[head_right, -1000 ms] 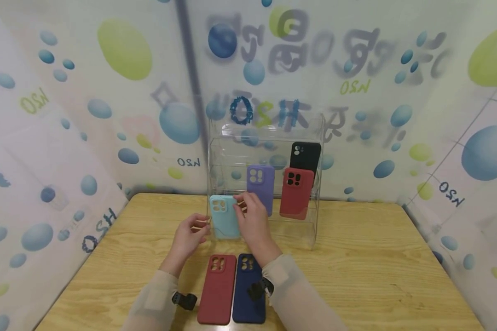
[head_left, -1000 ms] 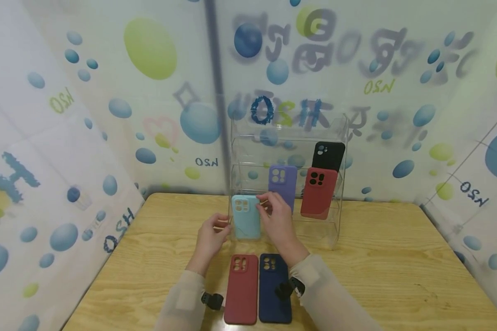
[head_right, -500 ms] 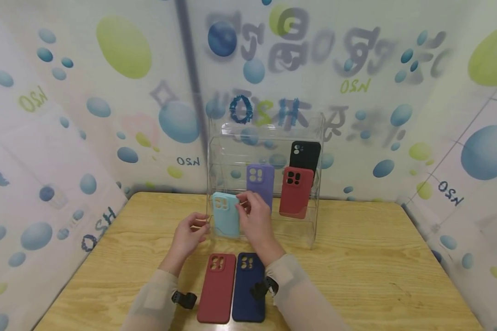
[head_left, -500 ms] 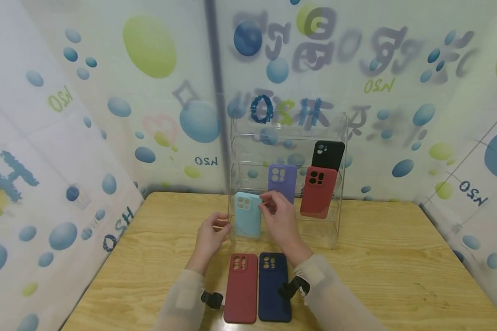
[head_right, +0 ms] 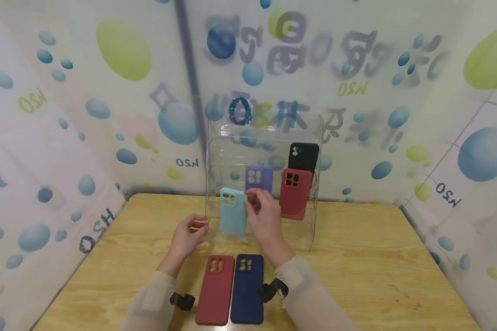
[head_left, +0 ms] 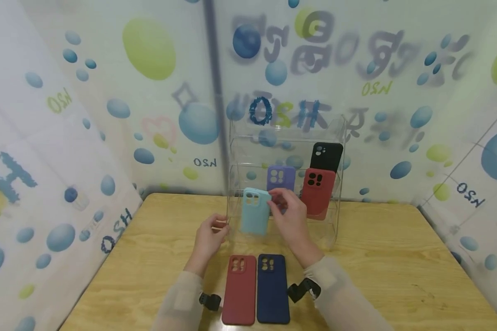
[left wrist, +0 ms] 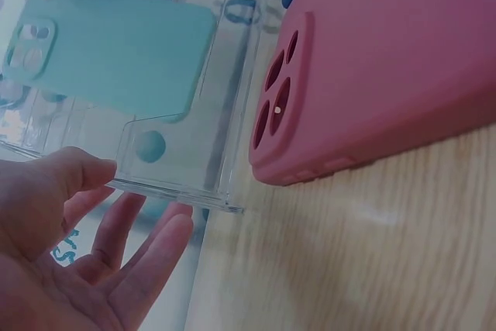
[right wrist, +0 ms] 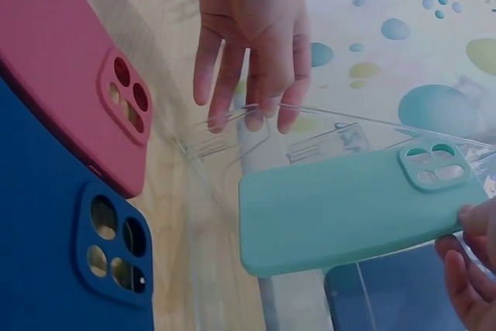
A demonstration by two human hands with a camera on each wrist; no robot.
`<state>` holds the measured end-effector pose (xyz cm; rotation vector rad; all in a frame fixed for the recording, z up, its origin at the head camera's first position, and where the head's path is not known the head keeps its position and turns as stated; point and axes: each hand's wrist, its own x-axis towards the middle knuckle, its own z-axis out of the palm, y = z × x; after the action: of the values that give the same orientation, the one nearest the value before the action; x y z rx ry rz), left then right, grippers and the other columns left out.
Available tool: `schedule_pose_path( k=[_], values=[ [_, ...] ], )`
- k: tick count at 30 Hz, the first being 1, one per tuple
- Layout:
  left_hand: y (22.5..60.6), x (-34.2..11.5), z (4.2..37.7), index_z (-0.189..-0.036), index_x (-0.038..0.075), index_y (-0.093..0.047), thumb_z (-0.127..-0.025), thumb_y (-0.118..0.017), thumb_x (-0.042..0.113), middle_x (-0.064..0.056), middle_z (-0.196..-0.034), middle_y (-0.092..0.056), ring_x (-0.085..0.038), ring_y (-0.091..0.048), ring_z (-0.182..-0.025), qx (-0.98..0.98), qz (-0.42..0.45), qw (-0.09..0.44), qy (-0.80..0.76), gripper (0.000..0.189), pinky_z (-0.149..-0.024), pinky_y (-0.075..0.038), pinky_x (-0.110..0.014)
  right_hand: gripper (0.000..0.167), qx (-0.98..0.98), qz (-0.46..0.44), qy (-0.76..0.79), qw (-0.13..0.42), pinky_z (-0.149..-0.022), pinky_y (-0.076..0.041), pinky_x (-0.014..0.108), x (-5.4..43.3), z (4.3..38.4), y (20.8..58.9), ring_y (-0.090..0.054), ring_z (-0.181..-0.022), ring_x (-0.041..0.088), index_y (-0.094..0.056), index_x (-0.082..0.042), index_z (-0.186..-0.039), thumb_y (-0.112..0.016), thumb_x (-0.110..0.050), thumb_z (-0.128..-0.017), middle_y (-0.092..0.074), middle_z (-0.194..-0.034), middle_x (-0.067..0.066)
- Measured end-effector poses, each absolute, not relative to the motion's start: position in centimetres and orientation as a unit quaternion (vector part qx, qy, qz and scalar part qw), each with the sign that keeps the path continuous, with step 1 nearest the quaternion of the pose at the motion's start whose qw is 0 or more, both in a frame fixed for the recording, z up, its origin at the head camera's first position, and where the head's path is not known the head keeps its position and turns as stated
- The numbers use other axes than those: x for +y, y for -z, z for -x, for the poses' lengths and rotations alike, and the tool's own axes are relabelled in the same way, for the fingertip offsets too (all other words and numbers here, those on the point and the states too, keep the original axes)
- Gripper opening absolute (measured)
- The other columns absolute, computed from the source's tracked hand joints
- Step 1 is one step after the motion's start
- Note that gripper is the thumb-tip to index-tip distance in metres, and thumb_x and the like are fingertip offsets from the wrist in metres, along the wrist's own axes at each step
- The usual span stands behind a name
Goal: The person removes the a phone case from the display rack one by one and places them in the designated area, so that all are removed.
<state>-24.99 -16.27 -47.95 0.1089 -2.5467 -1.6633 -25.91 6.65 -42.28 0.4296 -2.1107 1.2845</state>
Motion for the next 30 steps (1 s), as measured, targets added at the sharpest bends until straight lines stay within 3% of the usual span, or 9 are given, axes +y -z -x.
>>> schedule_pose_path(
  k=[15, 30],
  values=[
    [48.2, -16.6, 25.0, -0.12, 0.008, -0.069, -0.098, -0.07, 0.007, -0.018, -0.109, -0.069, -0.024, -0.071, -0.089, -0.834, -0.03, 0.045, 0.549, 0.022, -0.073, -0.064, -0.034, 0.024, -0.815, -0.143, -0.474, 0.301, -0.063, -0.057, 0.024, 8.6, 24.7, 42.0, -0.071, -0.076, 0.018, -0.073, -0.01, -0.108, -0.08, -0.001, -0.087, -0.071, -0.092, 0.007],
    [48.2, -16.5, 25.1, -0.119, 0.007, -0.069, -0.097, -0.071, 0.007, -0.019, -0.108, -0.07, -0.024, -0.071, -0.087, -0.833, -0.03, 0.051, 0.551, 0.022, -0.07, -0.064, -0.035, 0.025, -0.849, -0.116, -0.465, 0.225, -0.064, -0.054, 0.02, 13.1, 23.0, 42.8, -0.07, -0.078, 0.017, -0.073, -0.007, -0.112, -0.078, 0.0, -0.089, -0.075, -0.093, 0.007]
  ],
)
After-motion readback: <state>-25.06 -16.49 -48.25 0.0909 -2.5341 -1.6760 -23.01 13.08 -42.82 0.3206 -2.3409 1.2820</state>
